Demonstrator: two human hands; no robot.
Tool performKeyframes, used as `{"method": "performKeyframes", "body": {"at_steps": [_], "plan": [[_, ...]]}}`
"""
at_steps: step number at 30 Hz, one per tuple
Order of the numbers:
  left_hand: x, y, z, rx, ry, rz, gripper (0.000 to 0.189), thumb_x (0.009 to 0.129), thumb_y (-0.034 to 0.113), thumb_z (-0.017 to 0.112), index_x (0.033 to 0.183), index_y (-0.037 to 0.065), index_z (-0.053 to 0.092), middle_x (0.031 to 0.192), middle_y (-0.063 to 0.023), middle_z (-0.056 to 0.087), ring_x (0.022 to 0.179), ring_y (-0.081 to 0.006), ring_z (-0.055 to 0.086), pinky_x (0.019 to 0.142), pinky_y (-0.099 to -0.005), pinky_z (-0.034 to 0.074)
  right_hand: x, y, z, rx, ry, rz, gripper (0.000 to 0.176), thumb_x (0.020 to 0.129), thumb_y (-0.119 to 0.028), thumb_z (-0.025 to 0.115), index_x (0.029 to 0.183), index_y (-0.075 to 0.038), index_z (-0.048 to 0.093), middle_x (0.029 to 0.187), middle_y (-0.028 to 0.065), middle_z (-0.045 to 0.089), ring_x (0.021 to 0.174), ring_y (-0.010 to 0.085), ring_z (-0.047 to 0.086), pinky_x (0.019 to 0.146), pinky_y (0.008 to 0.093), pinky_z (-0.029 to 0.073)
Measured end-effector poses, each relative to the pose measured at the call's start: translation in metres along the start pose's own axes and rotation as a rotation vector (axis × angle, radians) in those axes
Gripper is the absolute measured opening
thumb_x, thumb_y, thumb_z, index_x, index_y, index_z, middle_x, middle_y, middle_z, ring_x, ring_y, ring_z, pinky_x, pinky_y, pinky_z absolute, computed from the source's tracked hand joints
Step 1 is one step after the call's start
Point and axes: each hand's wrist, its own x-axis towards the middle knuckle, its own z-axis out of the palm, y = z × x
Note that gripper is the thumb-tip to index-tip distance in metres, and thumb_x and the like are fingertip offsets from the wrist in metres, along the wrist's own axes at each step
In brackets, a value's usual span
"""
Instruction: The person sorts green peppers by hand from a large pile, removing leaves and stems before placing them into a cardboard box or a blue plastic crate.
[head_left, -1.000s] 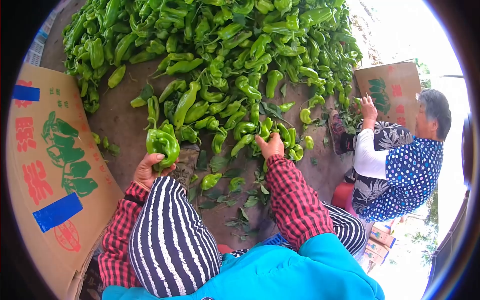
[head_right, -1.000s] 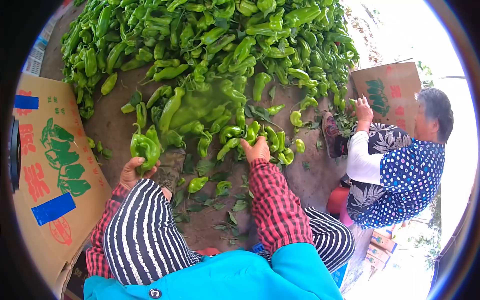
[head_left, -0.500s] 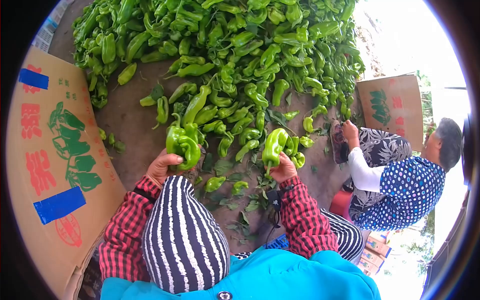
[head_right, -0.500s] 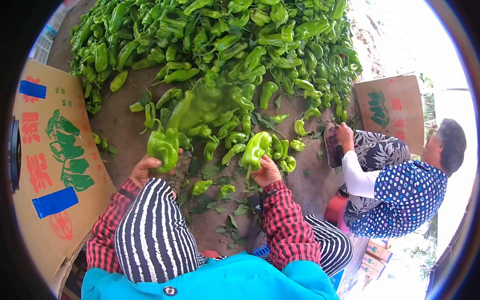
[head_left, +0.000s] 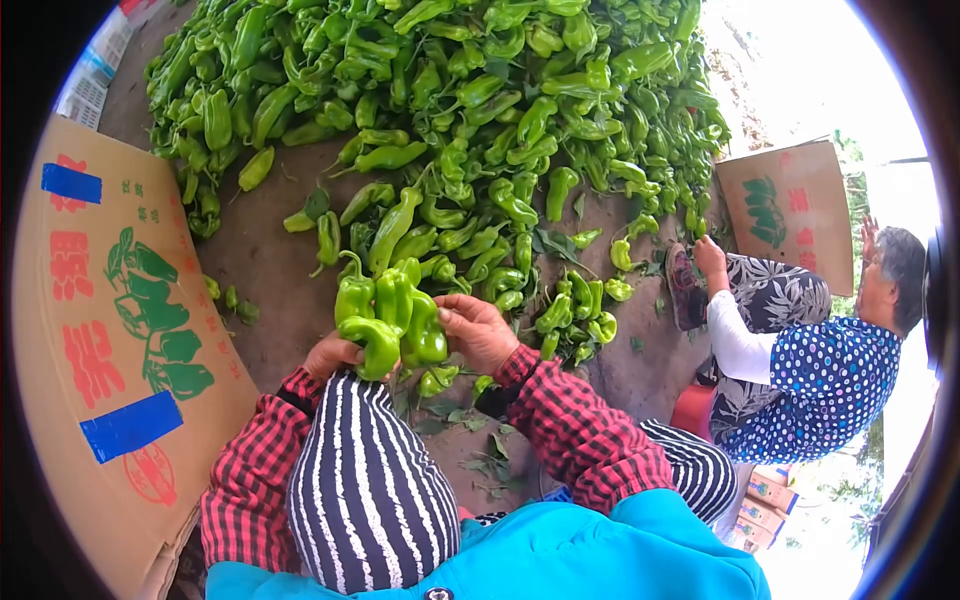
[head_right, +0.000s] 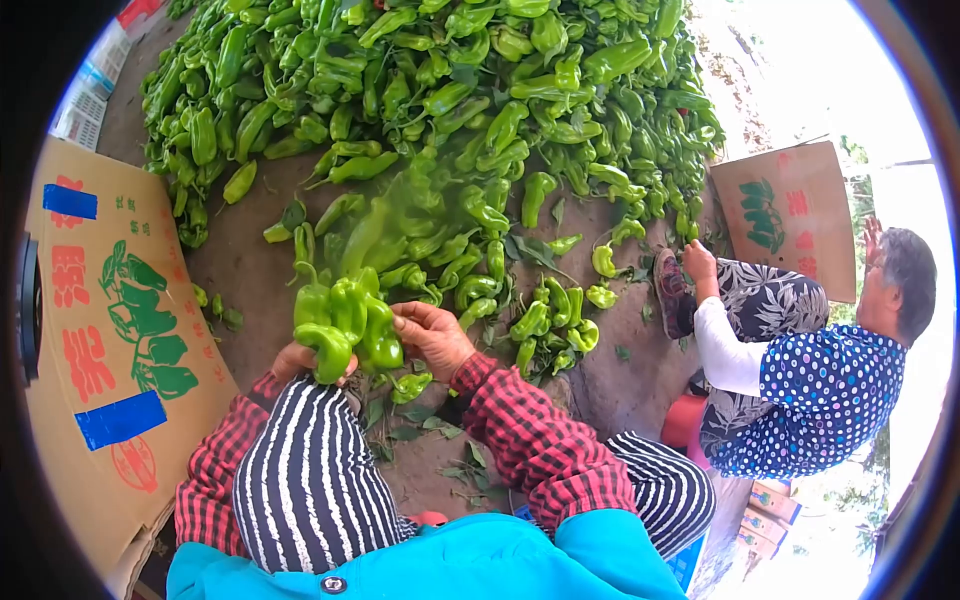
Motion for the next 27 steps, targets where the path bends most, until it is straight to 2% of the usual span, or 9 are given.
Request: {"method": "performKeyframes", "body": {"at_steps": [4, 6, 8, 12, 14, 17, 20, 24, 27], "plan": [[-0.007, 0.000, -0.007, -0.066, 0.000, 0.095, 0.053, 0.066, 0.016, 0.068, 0.111, -0.003, 0.048, 0.087, -0.0206, 0.056, 0.071, -0.0223, 0.059, 0.065, -0.0292, 0.052, 0.036, -0.008, -0.072, -0.562, 0.439, -0.445, 0.021, 0.077, -0.009, 0.064, 0.094, -0.001, 0.057, 0.078, 0.0035, 0.058, 0.068, 0.0124, 0.053, 0.061, 0.0240, 0.045], [-0.010, -0.003, -0.014, -0.114, 0.030, 0.154, 0.050, 0.068, 0.015, 0.066, 0.110, -0.003, 0.048, 0.090, -0.0216, 0.056, 0.074, -0.0230, 0.060, 0.065, -0.0279, 0.052, 0.070, -0.008, -0.135, -0.879, 0.975, -0.462, 0.031, 0.073, -0.007, 0.065, 0.102, -0.001, 0.055, 0.089, 0.0030, 0.059, 0.075, 0.0113, 0.054, 0.066, 0.0247, 0.045], [-0.013, -0.004, -0.018, -0.224, 0.109, 0.185, 0.048, 0.069, 0.015, 0.066, 0.109, -0.004, 0.049, 0.092, -0.0225, 0.056, 0.076, -0.0235, 0.060, 0.064, -0.0274, 0.053, 0.083, -0.008, -0.155, -1.071, 1.045, -0.318, 0.045, 0.070, -0.007, 0.068, 0.110, -0.001, 0.051, 0.099, 0.0051, 0.059, 0.081, 0.0141, 0.056, 0.073, 0.0257, 0.045], [-0.012, -0.007, -0.028, -0.432, 0.064, 0.161, 0.049, 0.066, 0.001, 0.064, 0.111, -0.005, 0.049, 0.098, -0.0209, 0.057, 0.087, -0.0294, 0.059, 0.076, -0.0366, 0.053, 0.092, -0.003, -0.208, -0.958, 0.565, -0.255, 0.033, 0.073, -0.014, 0.068, 0.102, 0.001, 0.058, 0.083, 0.0060, 0.063, 0.074, 0.0134, 0.056, 0.069, 0.0274, 0.045], [-0.010, -0.007, -0.030, -0.421, 0.051, 0.179, 0.049, 0.065, -0.001, 0.065, 0.112, -0.004, 0.049, 0.099, -0.0196, 0.058, 0.088, -0.0299, 0.060, 0.077, -0.0380, 0.053, 0.067, -0.019, -0.216, -1.337, 0.752, 0.048, 0.036, 0.068, -0.027, 0.070, 0.090, 0.000, 0.062, 0.080, 0.0139, 0.063, 0.072, 0.0237, 0.059, 0.069, 0.0337, 0.046], [-0.010, -0.007, -0.028, -0.447, 0.049, 0.250, 0.043, 0.068, -0.001, 0.062, 0.108, -0.009, 0.049, 0.094, -0.0238, 0.057, 0.089, -0.0329, 0.057, 0.076, -0.0377, 0.055, 0.020, -0.038, -0.221, -0.424, 1.079, -0.075, 0.033, 0.070, -0.019, 0.068, 0.096, 0.000, 0.061, 0.080, 0.0058, 0.060, 0.066, 0.0164, 0.056, 0.057, 0.0308, 0.046], [-0.012, -0.011, -0.042, -0.477, 0.050, 0.238, 0.042, 0.069, -0.002, 0.061, 0.108, -0.008, 0.049, 0.095, -0.0226, 0.057, 0.090, -0.0339, 0.057, 0.077, -0.0395, 0.055, -0.017, -0.057, -0.247, -0.193, 1.230, -0.367, 0.024, 0.065, -0.007, 0.071, 0.082, -0.004, 0.055, 0.076, 0.0023, 0.055, 0.064, 0.0133, 0.050, 0.057, 0.0289, 0.043], [-0.007, -0.014, -0.053, -0.498, 0.032, 0.243, 0.041, 0.070, -0.003, 0.060, 0.109, -0.007, 0.049, 0.097, -0.0217, 0.058, 0.094, -0.0343, 0.056, 0.078, -0.0402, 0.055, -0.026, -0.064, -0.158, -0.300, 0.835, -0.624, 0.032, 0.064, 0.003, 0.065, 0.091, -0.006, 0.051, 0.069, 0.0018, 0.049, 0.061, 0.0136, 0.049, 0.058, 0.0267, 0.044], [-0.007, -0.014, -0.051, -0.503, 0.024, 0.242, 0.042, 0.070, -0.002, 0.060, 0.110, -0.007, 0.049, 0.098, -0.0211, 0.058, 0.094, -0.0345, 0.056, 0.079, -0.0411, 0.054, -0.012, -0.032, -0.110, -0.379, 0.450, -0.313, 0.044, 0.063, 0.006, 0.066, 0.102, -0.005, 0.050, 0.085, 0.0040, 0.055, 0.067, 0.0129, 0.053, 0.059, 0.0247, 0.046]]}}
